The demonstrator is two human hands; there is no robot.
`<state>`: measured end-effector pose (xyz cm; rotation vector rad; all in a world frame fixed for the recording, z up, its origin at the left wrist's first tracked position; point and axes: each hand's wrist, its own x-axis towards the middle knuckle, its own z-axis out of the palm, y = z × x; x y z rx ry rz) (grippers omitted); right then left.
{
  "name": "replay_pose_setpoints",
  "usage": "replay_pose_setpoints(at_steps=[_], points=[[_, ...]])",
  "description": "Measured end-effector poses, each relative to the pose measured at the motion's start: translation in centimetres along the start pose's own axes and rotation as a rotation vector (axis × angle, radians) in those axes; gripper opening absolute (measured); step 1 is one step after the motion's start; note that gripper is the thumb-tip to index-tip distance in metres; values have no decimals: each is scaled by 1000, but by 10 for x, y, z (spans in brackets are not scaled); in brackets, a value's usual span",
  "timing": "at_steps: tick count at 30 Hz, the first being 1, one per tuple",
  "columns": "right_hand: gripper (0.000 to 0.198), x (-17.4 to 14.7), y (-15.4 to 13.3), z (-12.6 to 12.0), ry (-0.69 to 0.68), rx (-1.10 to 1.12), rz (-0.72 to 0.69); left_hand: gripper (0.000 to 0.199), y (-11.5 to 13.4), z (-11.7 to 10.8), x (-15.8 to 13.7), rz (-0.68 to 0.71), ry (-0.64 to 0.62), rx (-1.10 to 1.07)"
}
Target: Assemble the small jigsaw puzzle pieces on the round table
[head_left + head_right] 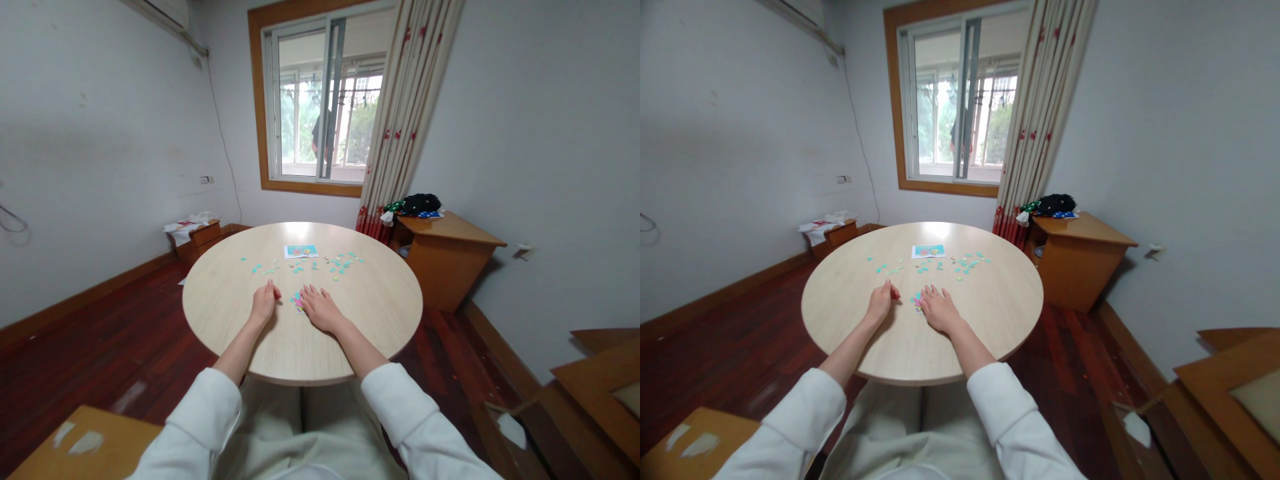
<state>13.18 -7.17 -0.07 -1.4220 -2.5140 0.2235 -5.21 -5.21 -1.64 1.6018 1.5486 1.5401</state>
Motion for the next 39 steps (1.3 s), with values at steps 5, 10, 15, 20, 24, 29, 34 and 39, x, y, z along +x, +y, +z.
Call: replay_pose_setpoints(at_steps=[5, 10, 15, 20, 24, 29, 34, 39], points=[[54, 1, 1, 1, -22, 1, 15, 57, 1, 0, -1, -3, -30, 7], [55, 1, -1, 1, 22, 11, 47, 58, 2, 0, -1, -12, -61, -8], [54, 3, 7, -2, 59, 31, 168, 57, 3, 0, -2, -25, -90, 16], [47, 3, 27, -4, 118, 7, 383, 51, 1, -1, -2, -36, -107, 58], [43, 3, 33, -3, 147, -47, 365, 43, 3, -1, -2, 21, -88, 208], [41, 4, 30, -4, 201, -95, 373, 33, 14, 3, -3, 115, -116, 555], [42, 5, 28, -2, 253, -116, 425, 33, 21, 9, -2, 209, -229, 792], [35, 8, 29, -2, 238, -125, 442, 38, 20, 13, 1, 224, -275, 900]])
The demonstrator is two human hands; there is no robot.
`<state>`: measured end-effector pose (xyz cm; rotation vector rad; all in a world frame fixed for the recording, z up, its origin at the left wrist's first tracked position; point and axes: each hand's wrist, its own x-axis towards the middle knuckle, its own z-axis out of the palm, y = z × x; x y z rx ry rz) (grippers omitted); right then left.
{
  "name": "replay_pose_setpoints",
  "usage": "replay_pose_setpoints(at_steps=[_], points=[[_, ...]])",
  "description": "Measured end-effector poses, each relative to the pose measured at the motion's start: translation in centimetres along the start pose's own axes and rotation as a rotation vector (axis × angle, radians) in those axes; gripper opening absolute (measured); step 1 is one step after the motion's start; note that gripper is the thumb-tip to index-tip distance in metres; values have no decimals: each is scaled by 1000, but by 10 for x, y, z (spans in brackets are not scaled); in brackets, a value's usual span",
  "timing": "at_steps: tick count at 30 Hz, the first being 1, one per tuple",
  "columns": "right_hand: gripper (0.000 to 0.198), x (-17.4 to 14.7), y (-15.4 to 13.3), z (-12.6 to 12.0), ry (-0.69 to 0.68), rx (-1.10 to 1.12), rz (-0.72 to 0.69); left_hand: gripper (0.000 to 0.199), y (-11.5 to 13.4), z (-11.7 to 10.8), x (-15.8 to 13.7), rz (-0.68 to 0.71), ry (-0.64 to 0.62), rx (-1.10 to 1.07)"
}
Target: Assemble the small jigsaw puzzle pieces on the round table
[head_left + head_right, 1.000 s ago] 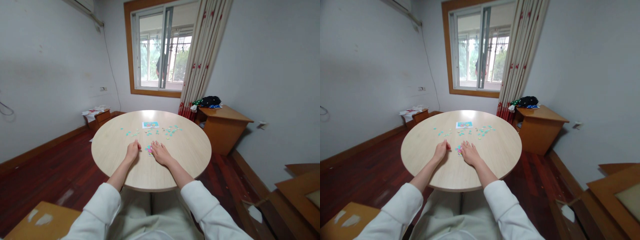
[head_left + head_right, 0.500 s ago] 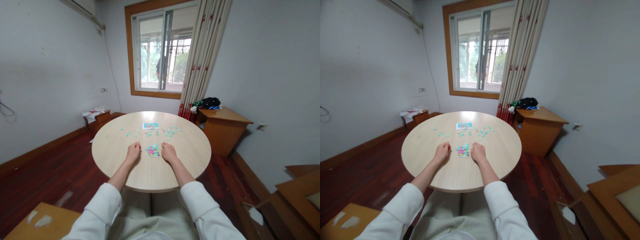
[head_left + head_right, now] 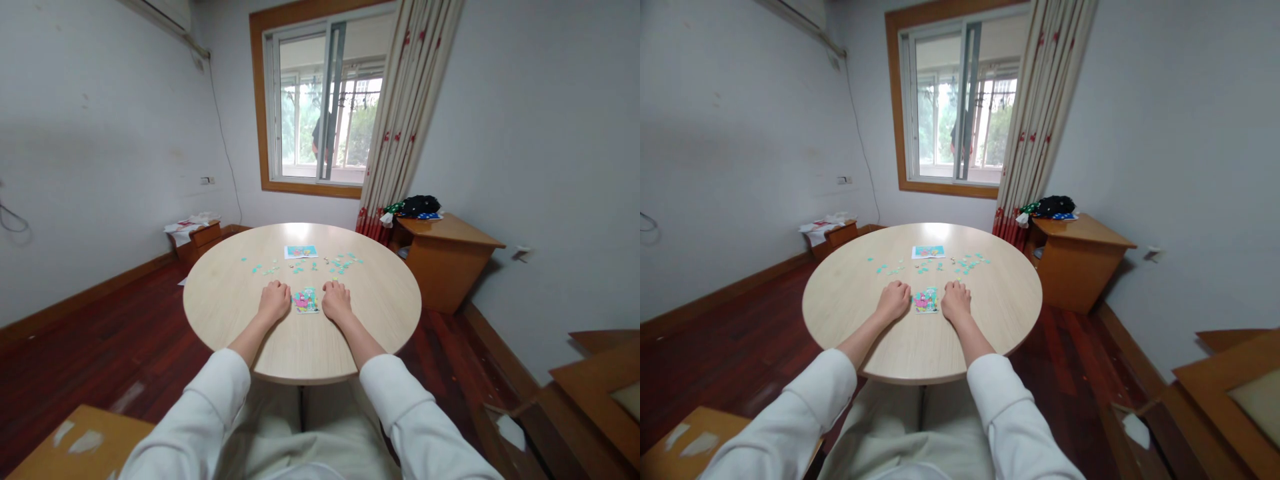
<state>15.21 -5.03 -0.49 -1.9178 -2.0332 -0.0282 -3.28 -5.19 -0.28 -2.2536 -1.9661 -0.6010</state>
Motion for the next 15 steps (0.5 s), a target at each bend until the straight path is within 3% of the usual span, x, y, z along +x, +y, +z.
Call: replay_pose_setpoints(at_steps=[15], points=[[36, 9, 1, 1, 6, -26, -73, 41, 0, 5, 12, 43, -20, -12]])
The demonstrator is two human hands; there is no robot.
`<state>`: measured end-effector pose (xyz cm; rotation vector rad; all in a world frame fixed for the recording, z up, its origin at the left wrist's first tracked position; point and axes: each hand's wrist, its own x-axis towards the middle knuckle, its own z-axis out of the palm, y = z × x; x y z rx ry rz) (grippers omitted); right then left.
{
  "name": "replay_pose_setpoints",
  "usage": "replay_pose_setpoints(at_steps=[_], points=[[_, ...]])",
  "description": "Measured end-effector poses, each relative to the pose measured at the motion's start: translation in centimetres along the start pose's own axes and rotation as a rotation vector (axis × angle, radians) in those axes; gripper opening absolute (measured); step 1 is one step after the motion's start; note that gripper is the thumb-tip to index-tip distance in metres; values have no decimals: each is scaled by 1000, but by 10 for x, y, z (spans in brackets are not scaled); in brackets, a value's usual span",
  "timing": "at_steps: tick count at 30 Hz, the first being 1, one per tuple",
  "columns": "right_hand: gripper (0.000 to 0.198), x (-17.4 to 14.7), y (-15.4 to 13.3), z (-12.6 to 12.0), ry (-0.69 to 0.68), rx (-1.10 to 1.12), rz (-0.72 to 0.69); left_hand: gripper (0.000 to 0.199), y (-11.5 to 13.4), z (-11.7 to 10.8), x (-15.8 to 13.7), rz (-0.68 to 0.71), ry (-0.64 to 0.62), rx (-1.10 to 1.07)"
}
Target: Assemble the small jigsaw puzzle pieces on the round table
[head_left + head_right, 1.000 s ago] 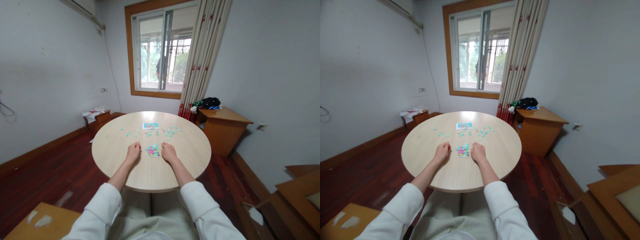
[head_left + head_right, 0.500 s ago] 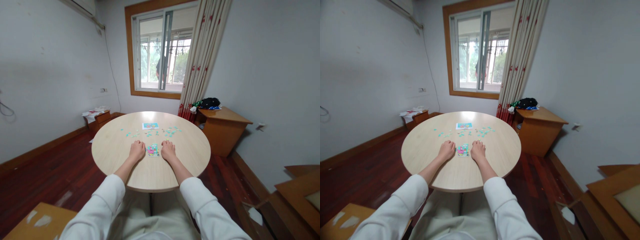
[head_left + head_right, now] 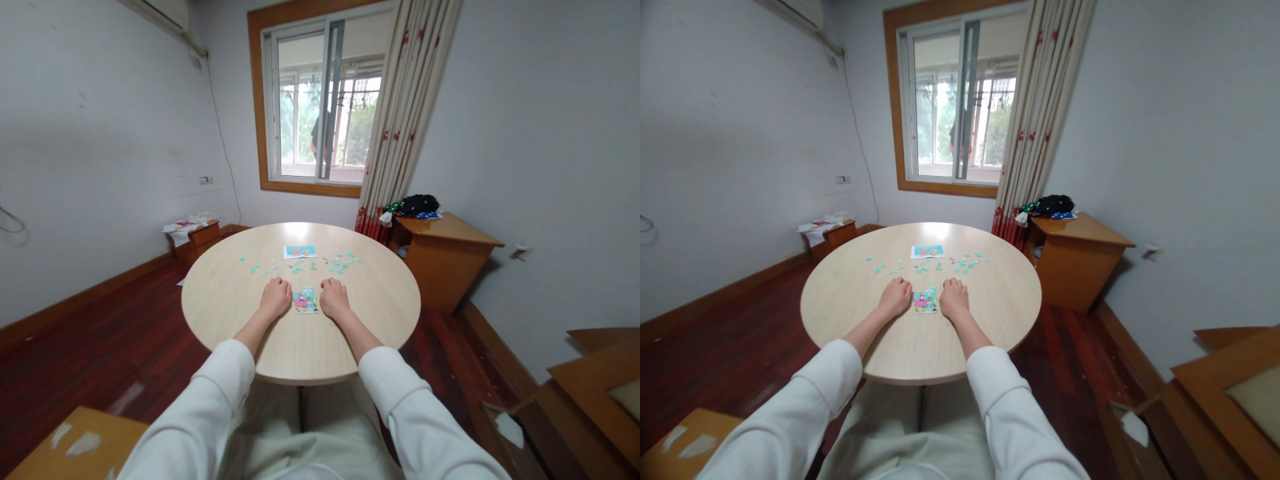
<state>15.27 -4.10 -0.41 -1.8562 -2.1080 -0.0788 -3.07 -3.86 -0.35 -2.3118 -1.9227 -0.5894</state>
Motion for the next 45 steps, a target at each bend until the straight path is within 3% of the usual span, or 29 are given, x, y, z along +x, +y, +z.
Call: replay_pose_setpoints(at_steps=[7, 15, 23, 36, 40, 45], points=[[41, 7, 3, 0, -60, 65, -69, 38, -5, 5, 8, 45, -32, -82], [43, 11, 4, 6, -96, 28, -104, 40, -5, 5, 23, 56, -86, -9], [44, 8, 1, 5, -88, 28, -104, 52, -1, 5, 47, -126, -99, 29], [44, 4, 0, 3, -89, 33, -95, 58, 0, 5, 84, -287, -316, 15], [45, 5, 2, 5, -94, 56, -86, 54, -2, 4, 77, -266, -277, 17], [45, 7, 4, 9, -91, 95, -85, 45, -13, 5, 43, -107, -95, -14]])
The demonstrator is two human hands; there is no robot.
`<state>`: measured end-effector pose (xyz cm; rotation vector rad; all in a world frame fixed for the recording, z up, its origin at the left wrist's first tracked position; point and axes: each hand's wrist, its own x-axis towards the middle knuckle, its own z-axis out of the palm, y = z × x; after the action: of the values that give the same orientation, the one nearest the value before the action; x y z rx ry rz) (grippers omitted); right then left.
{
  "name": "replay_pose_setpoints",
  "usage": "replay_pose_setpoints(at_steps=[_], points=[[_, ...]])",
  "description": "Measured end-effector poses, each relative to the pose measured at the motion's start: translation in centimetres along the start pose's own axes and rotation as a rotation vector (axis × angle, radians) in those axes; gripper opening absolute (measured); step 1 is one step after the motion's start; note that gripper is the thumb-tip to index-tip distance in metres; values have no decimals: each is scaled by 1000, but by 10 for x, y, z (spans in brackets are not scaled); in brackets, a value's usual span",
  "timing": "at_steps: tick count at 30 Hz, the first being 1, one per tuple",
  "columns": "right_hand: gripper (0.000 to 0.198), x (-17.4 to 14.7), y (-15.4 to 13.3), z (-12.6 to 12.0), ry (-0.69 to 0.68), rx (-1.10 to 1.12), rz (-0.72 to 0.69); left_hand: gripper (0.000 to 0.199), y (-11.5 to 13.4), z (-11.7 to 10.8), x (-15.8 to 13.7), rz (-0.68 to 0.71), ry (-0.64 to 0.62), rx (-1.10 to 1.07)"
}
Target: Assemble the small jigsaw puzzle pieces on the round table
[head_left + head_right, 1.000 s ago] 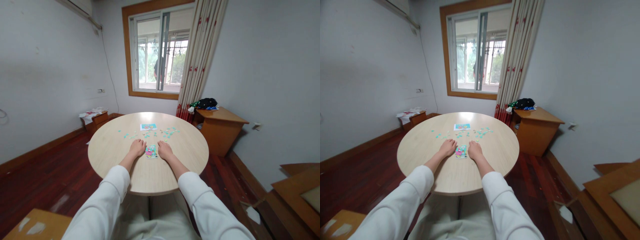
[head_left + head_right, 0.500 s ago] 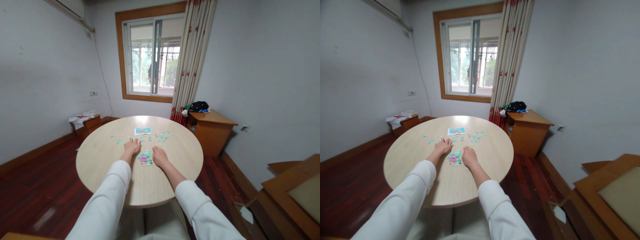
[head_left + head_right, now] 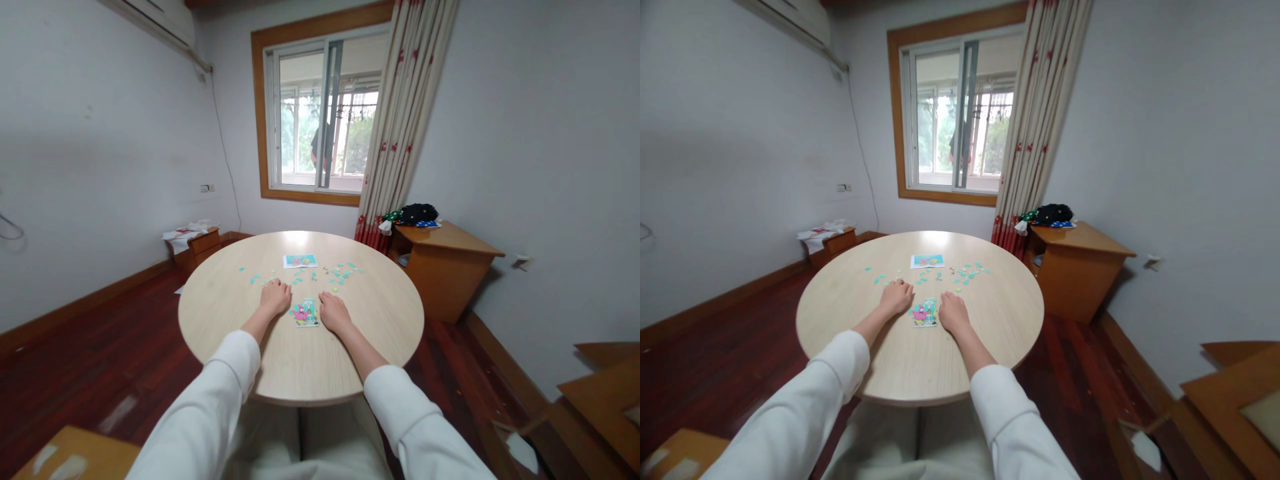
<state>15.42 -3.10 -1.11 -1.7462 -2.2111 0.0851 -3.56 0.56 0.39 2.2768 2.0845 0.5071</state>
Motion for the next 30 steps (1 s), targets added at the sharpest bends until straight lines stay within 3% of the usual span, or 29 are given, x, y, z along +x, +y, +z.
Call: replay_pose_setpoints(at_steps=[3, 10, 30], points=[[44, -1, 0, -1, 2, 13, 13, 42, -10, 4, -13, 16, 105, -58], [44, -5, -3, -6, 4, 33, 18, 34, -22, 10, -9, -78, 135, -114], [43, -3, 2, -2, 37, 40, 7, 23, -20, 7, -11, -107, 53, -125]])
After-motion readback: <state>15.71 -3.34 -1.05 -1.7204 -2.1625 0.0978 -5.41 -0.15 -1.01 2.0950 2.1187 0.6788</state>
